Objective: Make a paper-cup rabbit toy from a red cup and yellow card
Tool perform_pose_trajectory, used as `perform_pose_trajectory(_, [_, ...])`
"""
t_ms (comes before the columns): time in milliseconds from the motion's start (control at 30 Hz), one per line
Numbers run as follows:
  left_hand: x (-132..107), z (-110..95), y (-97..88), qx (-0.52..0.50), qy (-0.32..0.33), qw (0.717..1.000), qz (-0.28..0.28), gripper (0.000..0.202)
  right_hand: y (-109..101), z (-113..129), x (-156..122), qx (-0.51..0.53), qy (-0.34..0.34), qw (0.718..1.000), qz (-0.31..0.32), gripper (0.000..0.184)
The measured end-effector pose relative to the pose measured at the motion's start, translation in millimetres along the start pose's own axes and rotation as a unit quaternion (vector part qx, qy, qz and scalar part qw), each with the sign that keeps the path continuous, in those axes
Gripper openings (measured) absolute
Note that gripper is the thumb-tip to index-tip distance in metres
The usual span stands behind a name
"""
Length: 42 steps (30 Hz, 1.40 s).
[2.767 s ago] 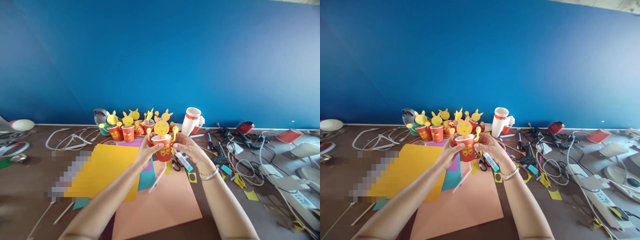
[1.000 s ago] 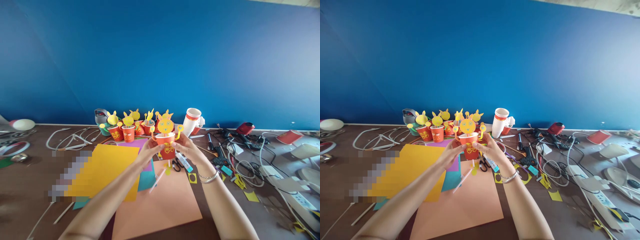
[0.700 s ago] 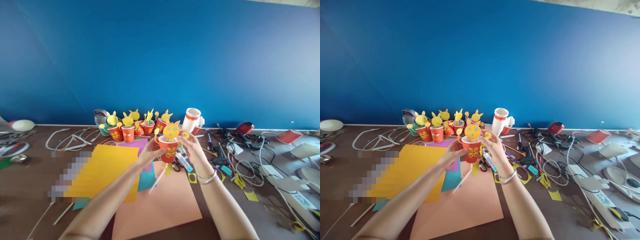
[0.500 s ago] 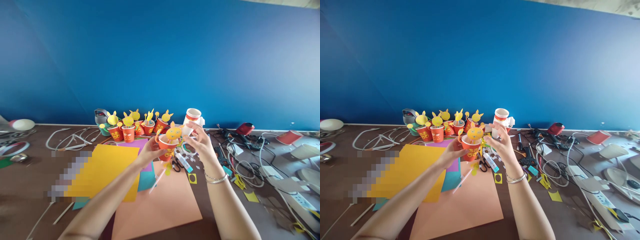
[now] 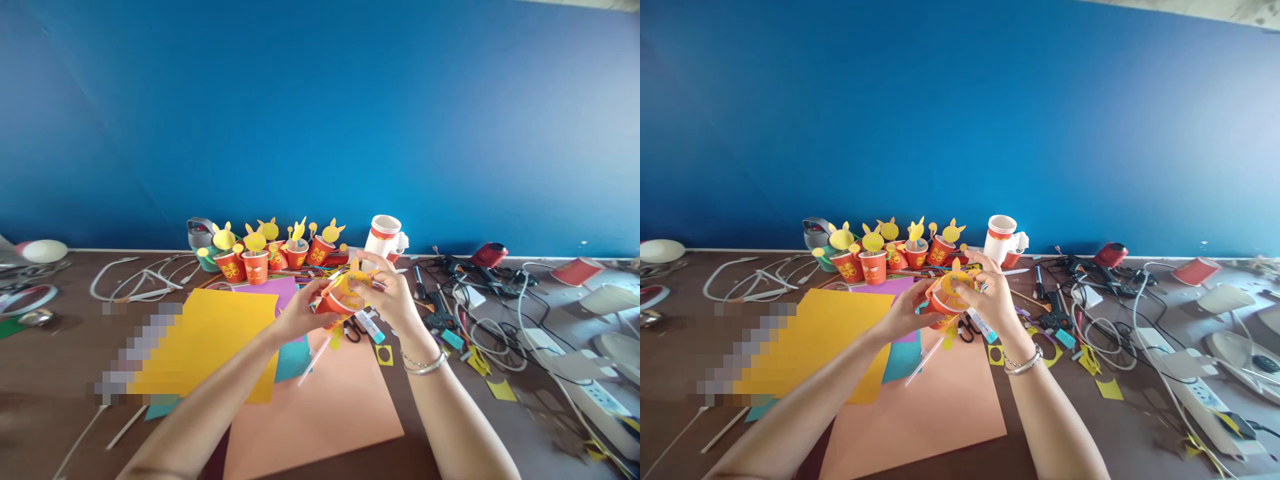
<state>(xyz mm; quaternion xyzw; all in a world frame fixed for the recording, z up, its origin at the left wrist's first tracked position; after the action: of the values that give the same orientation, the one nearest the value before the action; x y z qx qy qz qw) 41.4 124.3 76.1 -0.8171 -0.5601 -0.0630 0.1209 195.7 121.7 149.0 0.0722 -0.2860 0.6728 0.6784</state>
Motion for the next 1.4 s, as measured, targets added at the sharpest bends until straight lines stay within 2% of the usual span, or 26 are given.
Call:
perform_pose_trajectory(167, [1.7,6.5,4.7,-0.055,-0.028,0.998,0.017,0.060,-1.7,-0.4,0.3,-0.031,-0.012,0.999,-0.006,0.031])
perform_pose_trajectory(300, [2.3,7.5,8.3,-0.133,-0.046,0.990,0.032,0.063,-10.7,6.6,0.3,-0.064,-0.017,0.998,-0.009,0.020])
perform_pose_trajectory(333, [2.2,7.8,8.7,-0.153,-0.052,0.986,0.032,0.061,-13.8,8.5,0.2,-0.062,-0.017,0.998,-0.013,0.022])
perform_pose_trajectory(433, [1.3,10.9,6.0,-0.205,-0.075,0.976,0.010,0.051,-21.4,7.9,0.0,-0.028,0.002,0.999,-0.026,0.041])
perform_pose_trajectory(500, [1.0,11.8,1.1,-0.230,-0.078,0.970,-0.021,0.047,-21.3,-0.5,0.3,0.010,0.036,0.999,-0.024,0.045])
perform_pose_trajectory(600, [1.4,10.0,-6.3,-0.254,-0.068,0.963,-0.066,0.046,-11.1,-17.4,0.9,0.073,0.090,0.993,-0.001,0.040])
perform_pose_trajectory(700, [2.4,8.5,-6.7,-0.257,-0.065,0.962,-0.070,0.045,-3.5,-27.9,1.2,0.102,0.118,0.988,-0.009,0.032])
perform_pose_trajectory(833, [3.3,10.6,-5.1,-0.244,-0.064,0.966,-0.054,0.046,-5.5,-22.7,1.2,0.074,0.093,0.992,-0.048,0.021])
perform_pose_trajectory(1167, [1.4,9.9,-3.8,-0.212,-0.072,0.974,-0.028,0.043,-6.6,-4.7,-1.3,-0.085,-0.001,0.996,-0.002,0.012])
perform_pose_trajectory(1400, [0.3,14.2,-1.1,-0.220,-0.097,0.970,-0.022,0.047,-5.6,-4.0,-0.3,-0.097,-0.012,0.995,0.017,0.015])
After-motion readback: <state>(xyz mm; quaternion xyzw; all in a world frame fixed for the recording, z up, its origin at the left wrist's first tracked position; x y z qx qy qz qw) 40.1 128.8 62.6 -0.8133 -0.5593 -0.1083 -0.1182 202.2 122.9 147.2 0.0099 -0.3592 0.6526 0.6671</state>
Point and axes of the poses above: each hand's wrist, its own x-axis towards the middle knuckle, its own y-axis out of the palm, z = x × y, the point moved 9 cm from there along x, towards the middle knuckle, and after that the axes turned 4 degrees about x, right-handed, at the moved point
